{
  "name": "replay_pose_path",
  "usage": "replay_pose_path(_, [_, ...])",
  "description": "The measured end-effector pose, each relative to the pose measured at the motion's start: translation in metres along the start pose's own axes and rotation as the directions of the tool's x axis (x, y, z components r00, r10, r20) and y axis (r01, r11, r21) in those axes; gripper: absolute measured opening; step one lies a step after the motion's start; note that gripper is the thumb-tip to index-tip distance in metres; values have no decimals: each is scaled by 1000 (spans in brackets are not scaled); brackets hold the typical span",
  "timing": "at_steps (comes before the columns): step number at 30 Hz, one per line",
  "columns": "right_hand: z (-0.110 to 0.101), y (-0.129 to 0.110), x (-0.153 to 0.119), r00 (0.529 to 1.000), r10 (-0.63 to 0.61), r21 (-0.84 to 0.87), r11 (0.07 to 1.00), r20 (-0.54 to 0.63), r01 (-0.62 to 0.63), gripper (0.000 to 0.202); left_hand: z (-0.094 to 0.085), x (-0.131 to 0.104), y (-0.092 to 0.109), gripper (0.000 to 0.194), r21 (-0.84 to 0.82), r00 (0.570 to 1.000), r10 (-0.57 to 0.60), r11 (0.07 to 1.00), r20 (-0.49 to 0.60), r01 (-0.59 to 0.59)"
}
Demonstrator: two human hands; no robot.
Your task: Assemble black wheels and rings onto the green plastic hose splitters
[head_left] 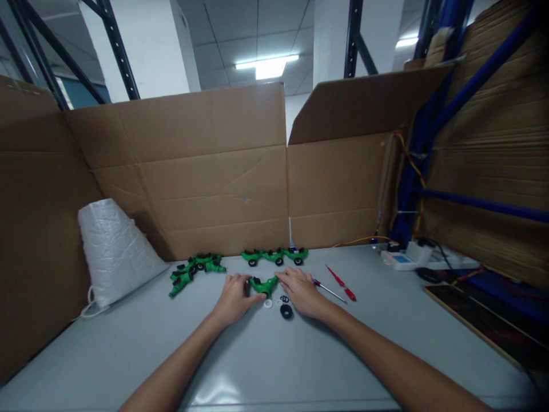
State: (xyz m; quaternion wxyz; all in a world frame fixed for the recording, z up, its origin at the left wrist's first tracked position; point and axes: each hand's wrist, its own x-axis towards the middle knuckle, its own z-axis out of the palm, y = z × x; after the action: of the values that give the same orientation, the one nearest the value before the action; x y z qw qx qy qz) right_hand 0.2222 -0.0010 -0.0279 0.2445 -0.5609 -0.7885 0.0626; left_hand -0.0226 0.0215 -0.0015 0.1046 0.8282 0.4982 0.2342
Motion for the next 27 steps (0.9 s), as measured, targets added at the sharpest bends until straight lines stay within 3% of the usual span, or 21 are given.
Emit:
replay_pose_path(5, [-3,1,3,1000,11,48,999,-27,-9,38,1,0,-5,72,-5,1000,5,1000,1,-5])
replay_pose_path(10, [-15,5,3,996,-22,117,993,-82,31,23,2,-1,-6,80,-55,998,9,998,-61,-12])
replay_pose_path(15, [-23,-2,0,997,-43,130,990,-58,50,10,-1,-2,-1,48,-39,988,31,999,-153,-37])
replay_pose_path(19, [-19,-4,-3,998,-56,182,982,-18,58,8,0,1,-9,31,-12,977,-39,999,-210,38])
replay_pose_path(27, [-19,0,-4,996,-80,227,971,33,71,10,1,1,-16,18,-6,991,-78,997,-112,77])
